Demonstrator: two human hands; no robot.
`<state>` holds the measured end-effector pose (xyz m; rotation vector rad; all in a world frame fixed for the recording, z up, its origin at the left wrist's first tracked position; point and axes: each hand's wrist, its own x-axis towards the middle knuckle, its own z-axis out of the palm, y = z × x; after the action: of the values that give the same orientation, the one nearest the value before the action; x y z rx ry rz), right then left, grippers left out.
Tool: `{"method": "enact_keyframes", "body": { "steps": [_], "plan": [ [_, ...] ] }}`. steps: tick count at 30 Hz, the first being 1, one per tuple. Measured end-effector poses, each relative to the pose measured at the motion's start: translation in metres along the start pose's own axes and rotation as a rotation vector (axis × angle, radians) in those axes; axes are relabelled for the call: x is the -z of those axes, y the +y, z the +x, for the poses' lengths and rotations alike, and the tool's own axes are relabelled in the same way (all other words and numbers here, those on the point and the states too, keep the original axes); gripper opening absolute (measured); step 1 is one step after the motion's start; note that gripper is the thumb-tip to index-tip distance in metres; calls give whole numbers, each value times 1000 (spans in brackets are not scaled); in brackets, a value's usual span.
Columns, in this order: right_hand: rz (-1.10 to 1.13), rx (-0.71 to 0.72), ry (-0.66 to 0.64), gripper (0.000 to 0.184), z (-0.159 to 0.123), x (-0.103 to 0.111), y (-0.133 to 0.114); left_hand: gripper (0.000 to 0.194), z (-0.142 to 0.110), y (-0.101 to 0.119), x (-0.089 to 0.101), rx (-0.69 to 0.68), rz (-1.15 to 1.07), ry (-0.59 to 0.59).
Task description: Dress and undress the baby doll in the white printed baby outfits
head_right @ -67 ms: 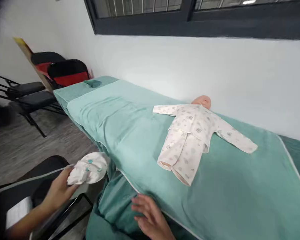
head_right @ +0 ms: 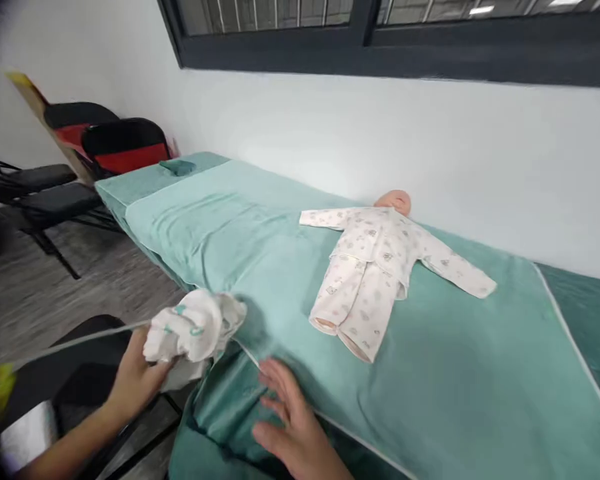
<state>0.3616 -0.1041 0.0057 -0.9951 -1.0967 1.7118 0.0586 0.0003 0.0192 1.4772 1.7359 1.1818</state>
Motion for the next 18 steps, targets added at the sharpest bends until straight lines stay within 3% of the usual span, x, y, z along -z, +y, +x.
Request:
{"method": "enact_keyframes", "body": {
  "steps": [3, 6, 10, 15, 18],
  "plan": [
    [-206, 161, 161, 100, 22, -21, -46, 43, -15, 65, -54, 4, -425, -101],
    [-211, 254, 290, 90, 37, -30, -88, 34, -24, 120, -95, 47, -655, -282],
    [-202, 419, 619, 72, 46, -23, -122, 45, -28, 174, -130, 118, -959, -460],
    [-171, 517, 857, 57, 22, 20, -141, 41, -28, 201, -145, 54, -964, -808],
    [-171, 560, 1029, 55, -19, 62, -151, 47, -20, 195, -150, -2, -862, -834]
  ]
}}
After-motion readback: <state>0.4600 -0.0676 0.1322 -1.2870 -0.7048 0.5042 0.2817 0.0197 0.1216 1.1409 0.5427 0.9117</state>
